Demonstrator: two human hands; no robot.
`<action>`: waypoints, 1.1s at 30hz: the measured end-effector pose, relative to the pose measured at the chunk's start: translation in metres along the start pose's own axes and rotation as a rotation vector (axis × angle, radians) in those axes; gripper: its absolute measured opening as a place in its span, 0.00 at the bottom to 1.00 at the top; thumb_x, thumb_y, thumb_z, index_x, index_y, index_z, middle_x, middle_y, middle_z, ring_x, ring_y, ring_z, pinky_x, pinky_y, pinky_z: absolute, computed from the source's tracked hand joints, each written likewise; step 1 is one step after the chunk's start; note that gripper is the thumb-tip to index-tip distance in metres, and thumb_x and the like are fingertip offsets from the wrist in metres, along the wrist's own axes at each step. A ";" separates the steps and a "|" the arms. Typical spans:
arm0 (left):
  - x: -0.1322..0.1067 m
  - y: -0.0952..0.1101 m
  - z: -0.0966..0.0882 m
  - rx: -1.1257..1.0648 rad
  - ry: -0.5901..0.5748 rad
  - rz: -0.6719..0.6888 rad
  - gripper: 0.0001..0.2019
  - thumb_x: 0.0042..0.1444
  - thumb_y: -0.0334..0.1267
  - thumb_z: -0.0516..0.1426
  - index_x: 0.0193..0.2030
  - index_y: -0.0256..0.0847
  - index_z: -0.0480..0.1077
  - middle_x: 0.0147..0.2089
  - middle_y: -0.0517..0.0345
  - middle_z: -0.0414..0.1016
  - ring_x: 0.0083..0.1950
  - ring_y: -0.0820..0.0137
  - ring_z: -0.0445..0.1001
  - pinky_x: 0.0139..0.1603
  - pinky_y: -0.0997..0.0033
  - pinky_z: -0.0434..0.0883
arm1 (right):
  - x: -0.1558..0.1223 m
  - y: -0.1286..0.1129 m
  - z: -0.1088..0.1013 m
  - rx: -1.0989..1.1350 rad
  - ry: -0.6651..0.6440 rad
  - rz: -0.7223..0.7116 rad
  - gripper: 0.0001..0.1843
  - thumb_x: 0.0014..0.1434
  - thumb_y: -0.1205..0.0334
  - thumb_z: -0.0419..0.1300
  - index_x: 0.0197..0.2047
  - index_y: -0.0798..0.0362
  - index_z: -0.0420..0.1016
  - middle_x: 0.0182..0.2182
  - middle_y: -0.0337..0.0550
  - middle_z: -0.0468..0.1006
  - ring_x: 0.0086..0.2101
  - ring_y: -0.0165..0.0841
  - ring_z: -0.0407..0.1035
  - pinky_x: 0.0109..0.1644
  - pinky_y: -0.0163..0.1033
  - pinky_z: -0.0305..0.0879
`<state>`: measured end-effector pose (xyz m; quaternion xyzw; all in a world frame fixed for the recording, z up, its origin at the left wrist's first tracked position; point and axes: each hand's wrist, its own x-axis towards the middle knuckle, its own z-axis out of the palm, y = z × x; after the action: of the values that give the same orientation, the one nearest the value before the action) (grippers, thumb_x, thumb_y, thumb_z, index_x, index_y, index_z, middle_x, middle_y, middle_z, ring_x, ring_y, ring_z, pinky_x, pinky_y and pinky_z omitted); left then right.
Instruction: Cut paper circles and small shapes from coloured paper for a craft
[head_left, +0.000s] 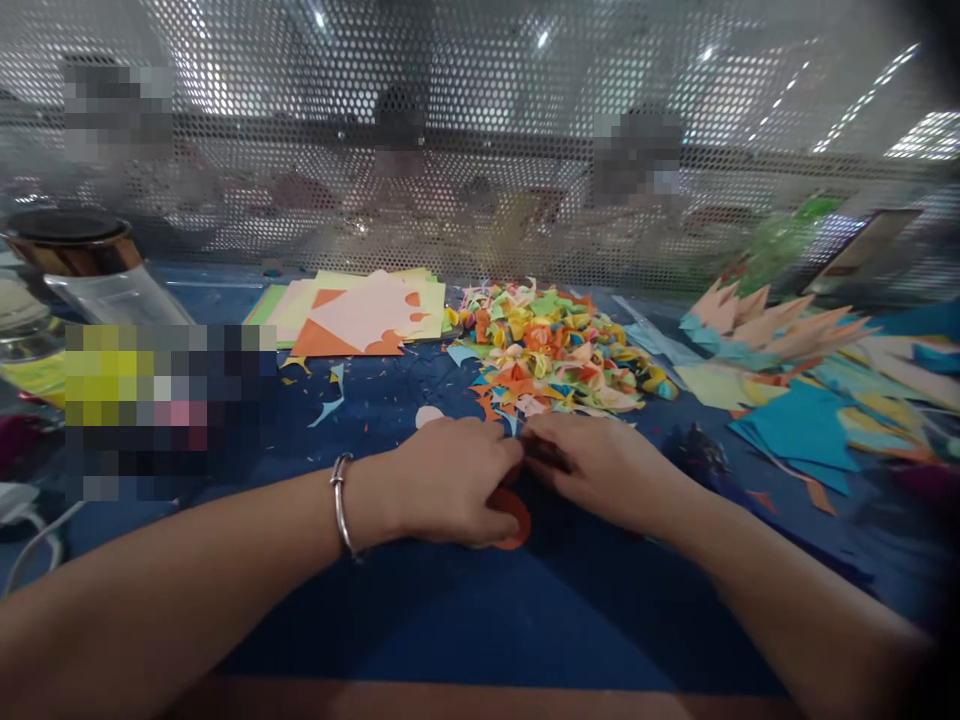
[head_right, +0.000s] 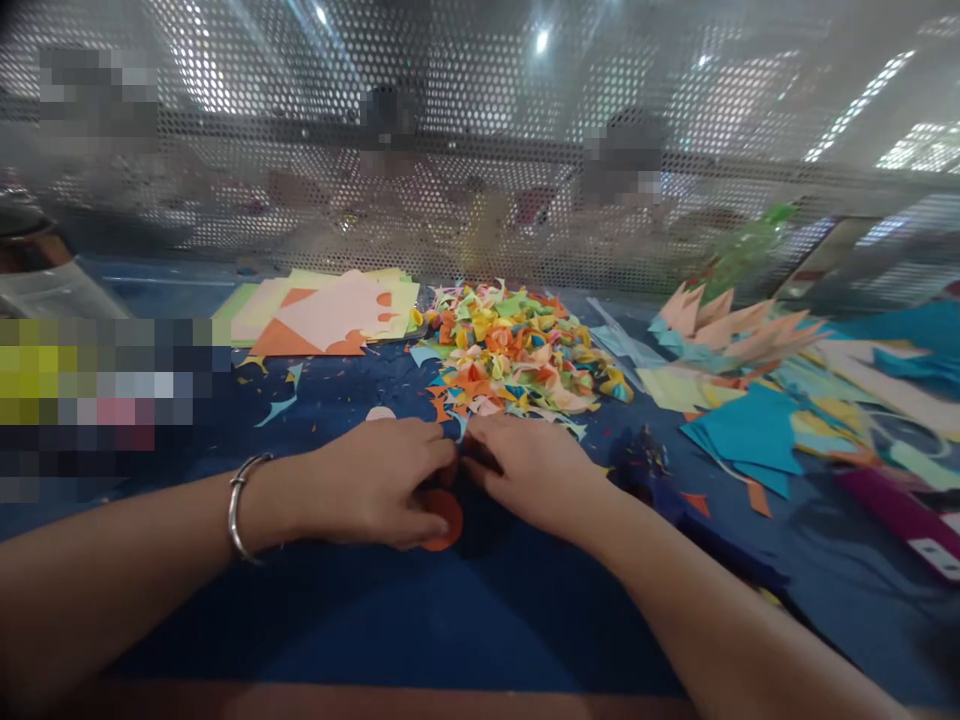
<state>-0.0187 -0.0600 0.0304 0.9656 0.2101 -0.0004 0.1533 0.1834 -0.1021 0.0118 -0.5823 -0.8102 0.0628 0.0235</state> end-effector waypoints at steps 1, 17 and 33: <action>-0.001 0.002 -0.001 -0.001 -0.021 0.009 0.16 0.51 0.48 0.62 0.40 0.38 0.72 0.41 0.49 0.75 0.38 0.62 0.72 0.33 0.66 0.64 | -0.001 0.001 0.001 0.007 0.005 -0.007 0.06 0.62 0.60 0.54 0.37 0.51 0.71 0.34 0.44 0.78 0.34 0.35 0.71 0.35 0.37 0.59; 0.028 -0.029 0.016 -0.824 0.450 -0.252 0.10 0.52 0.28 0.59 0.42 0.38 0.73 0.33 0.59 0.76 0.32 0.73 0.72 0.34 0.72 0.70 | -0.010 0.006 -0.008 0.172 0.278 -0.067 0.10 0.63 0.58 0.54 0.40 0.51 0.75 0.27 0.40 0.76 0.23 0.30 0.66 0.29 0.35 0.59; 0.034 -0.006 0.015 -1.639 0.546 -0.411 0.09 0.60 0.23 0.54 0.30 0.37 0.67 0.30 0.62 0.73 0.30 0.78 0.74 0.41 0.71 0.75 | -0.012 0.005 -0.007 0.156 0.499 -0.147 0.08 0.64 0.61 0.54 0.38 0.50 0.74 0.30 0.42 0.76 0.28 0.32 0.68 0.33 0.38 0.62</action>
<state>0.0104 -0.0456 0.0117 0.4620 0.3426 0.3529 0.7380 0.1924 -0.1118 0.0190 -0.5160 -0.8121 -0.0223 0.2715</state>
